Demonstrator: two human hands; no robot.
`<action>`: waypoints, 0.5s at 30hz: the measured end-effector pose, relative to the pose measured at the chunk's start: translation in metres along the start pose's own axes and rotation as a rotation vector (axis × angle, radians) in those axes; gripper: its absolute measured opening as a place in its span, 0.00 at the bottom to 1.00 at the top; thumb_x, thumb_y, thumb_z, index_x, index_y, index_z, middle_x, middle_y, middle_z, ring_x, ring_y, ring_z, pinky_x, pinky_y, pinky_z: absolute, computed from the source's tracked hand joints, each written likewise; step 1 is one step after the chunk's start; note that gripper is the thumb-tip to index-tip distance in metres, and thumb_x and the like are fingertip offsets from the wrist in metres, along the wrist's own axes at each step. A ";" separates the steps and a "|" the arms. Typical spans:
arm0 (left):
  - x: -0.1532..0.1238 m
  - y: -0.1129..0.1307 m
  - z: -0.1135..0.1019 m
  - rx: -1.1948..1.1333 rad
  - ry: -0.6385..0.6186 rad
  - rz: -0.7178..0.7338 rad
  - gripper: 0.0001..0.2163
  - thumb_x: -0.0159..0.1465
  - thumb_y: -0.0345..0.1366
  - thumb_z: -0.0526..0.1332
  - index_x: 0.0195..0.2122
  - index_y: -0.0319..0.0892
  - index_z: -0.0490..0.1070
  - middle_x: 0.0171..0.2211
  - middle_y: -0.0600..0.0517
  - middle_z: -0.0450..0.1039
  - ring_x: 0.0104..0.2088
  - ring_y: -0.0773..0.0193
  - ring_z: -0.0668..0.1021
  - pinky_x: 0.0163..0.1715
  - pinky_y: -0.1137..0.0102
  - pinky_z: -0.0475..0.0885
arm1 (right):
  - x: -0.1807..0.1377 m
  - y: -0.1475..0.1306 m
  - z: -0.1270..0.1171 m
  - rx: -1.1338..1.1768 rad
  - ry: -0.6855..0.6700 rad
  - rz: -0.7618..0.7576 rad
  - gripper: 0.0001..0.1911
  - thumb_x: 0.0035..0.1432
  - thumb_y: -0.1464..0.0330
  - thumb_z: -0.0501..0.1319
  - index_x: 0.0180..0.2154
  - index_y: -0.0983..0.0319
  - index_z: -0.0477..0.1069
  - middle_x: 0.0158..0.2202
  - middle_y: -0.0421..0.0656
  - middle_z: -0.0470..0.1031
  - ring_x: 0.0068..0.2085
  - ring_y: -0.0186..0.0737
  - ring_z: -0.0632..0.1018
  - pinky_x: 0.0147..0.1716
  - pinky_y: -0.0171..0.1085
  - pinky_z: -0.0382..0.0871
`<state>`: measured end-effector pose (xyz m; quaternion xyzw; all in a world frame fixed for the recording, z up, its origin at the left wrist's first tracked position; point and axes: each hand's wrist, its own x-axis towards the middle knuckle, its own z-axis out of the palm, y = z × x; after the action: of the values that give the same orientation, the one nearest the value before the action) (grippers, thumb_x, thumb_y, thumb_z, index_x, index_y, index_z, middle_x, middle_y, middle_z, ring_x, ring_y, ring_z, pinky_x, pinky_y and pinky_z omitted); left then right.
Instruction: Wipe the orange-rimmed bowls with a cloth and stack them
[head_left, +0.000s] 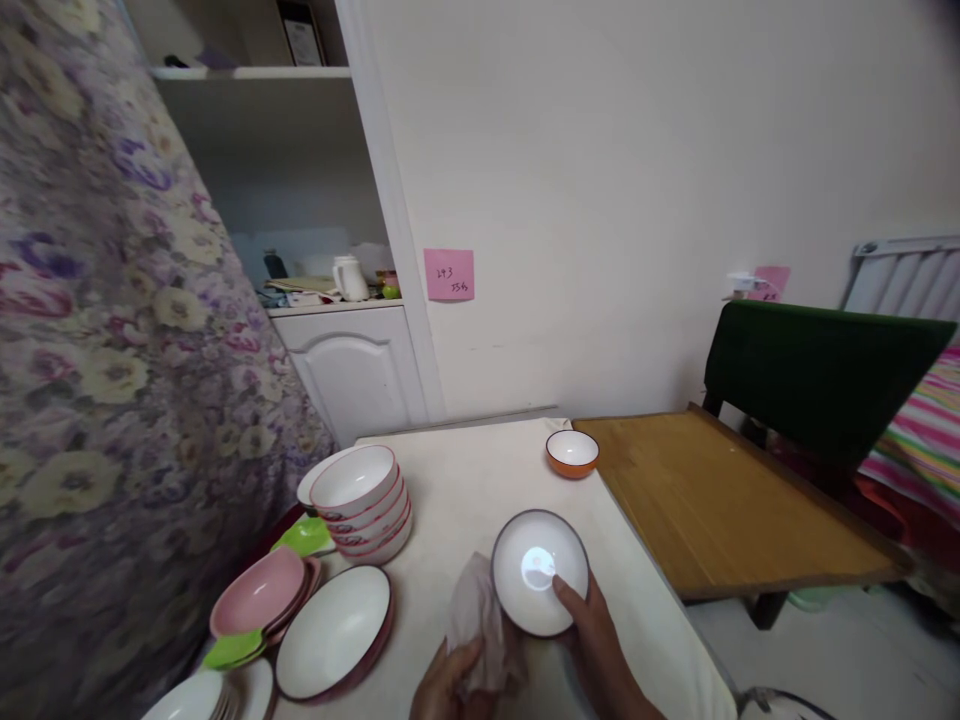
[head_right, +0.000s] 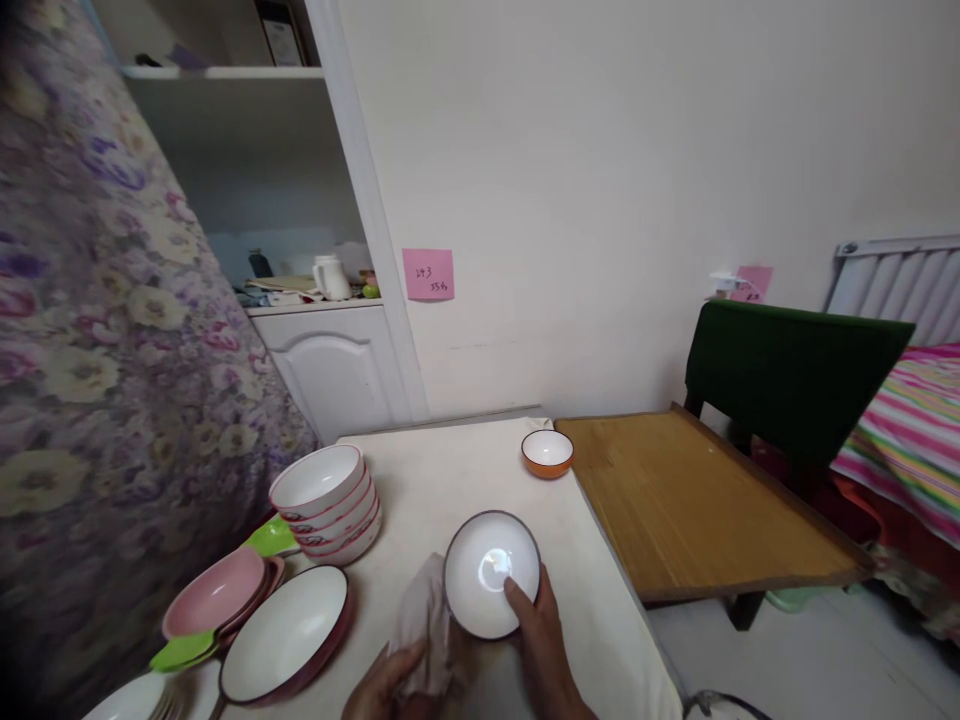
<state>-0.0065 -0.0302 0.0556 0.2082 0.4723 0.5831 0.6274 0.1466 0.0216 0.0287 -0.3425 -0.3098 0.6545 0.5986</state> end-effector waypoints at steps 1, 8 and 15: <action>-0.003 -0.002 0.008 -0.078 -0.073 -0.011 0.22 0.54 0.40 0.60 0.51 0.43 0.66 0.37 0.48 0.79 0.37 0.55 0.80 0.35 0.64 0.73 | -0.002 0.003 0.000 -0.008 -0.015 -0.029 0.38 0.53 0.61 0.60 0.62 0.59 0.48 0.56 0.48 0.68 0.56 0.50 0.70 0.53 0.47 0.65; -0.001 0.005 0.023 -0.102 -0.104 0.133 0.33 0.58 0.44 0.59 0.63 0.50 0.48 0.44 0.49 0.79 0.44 0.55 0.79 0.43 0.63 0.72 | -0.008 0.023 -0.001 -0.244 -0.079 -0.029 0.31 0.38 0.70 0.57 0.50 0.63 0.66 0.42 0.47 0.77 0.45 0.52 0.74 0.47 0.45 0.68; 0.014 0.012 -0.001 0.000 -0.081 0.015 0.36 0.52 0.37 0.67 0.60 0.41 0.53 0.31 0.48 0.81 0.35 0.51 0.81 0.33 0.62 0.75 | -0.006 0.002 0.000 -0.276 -0.319 0.126 0.25 0.37 0.74 0.58 0.43 0.61 0.70 0.34 0.41 0.78 0.37 0.48 0.77 0.36 0.41 0.71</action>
<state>-0.0160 -0.0148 0.0602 0.2351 0.4448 0.5790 0.6416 0.1460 0.0157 0.0274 -0.3318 -0.4653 0.6879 0.4474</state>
